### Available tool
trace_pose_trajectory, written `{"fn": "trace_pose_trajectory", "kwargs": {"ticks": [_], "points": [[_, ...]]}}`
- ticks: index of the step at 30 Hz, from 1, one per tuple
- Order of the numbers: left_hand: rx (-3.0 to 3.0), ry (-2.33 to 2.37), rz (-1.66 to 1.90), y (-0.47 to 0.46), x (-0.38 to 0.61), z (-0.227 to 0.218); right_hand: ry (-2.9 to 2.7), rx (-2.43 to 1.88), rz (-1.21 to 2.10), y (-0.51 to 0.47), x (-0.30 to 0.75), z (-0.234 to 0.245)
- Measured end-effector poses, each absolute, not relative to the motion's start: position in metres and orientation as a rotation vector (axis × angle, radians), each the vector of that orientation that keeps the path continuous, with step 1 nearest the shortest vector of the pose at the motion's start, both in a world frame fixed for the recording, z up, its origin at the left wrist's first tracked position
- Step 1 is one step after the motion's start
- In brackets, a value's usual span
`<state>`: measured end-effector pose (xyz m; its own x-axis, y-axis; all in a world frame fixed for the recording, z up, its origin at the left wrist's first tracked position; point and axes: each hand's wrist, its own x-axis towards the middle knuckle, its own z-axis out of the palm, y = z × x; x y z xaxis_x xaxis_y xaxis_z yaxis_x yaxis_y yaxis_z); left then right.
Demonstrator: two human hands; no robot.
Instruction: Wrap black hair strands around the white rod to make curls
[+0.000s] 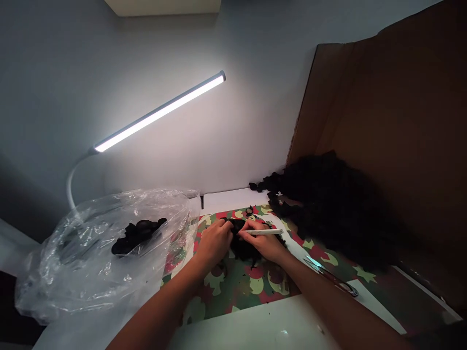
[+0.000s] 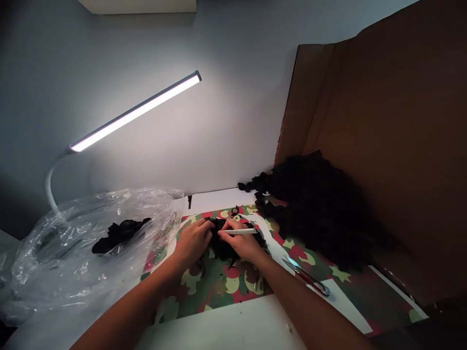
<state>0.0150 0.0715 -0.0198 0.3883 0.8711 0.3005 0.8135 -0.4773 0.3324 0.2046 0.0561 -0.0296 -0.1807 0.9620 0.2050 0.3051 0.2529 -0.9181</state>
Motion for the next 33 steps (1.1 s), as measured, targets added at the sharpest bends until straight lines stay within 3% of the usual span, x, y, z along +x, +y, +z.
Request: {"fn": "trace_pose_trajectory", "kwargs": {"ticks": [10,18,25,33], "points": [[2.755,1.470,0.372,0.064,0.016,-0.019,-1.389,-1.128,1.025,0.068,0.208,-0.034],[2.322,1.200,0.829,0.082,0.017,-0.017,-1.260,-1.128,0.923,0.071,0.213,-0.033],[2.025,1.066,0.785,0.113,0.037,-0.022,-1.210,-1.047,0.929,0.069,0.212,-0.024],[1.645,1.164,1.123,0.105,0.024,-0.019,-1.245,-1.089,0.899,0.053,0.201,-0.020]]}}
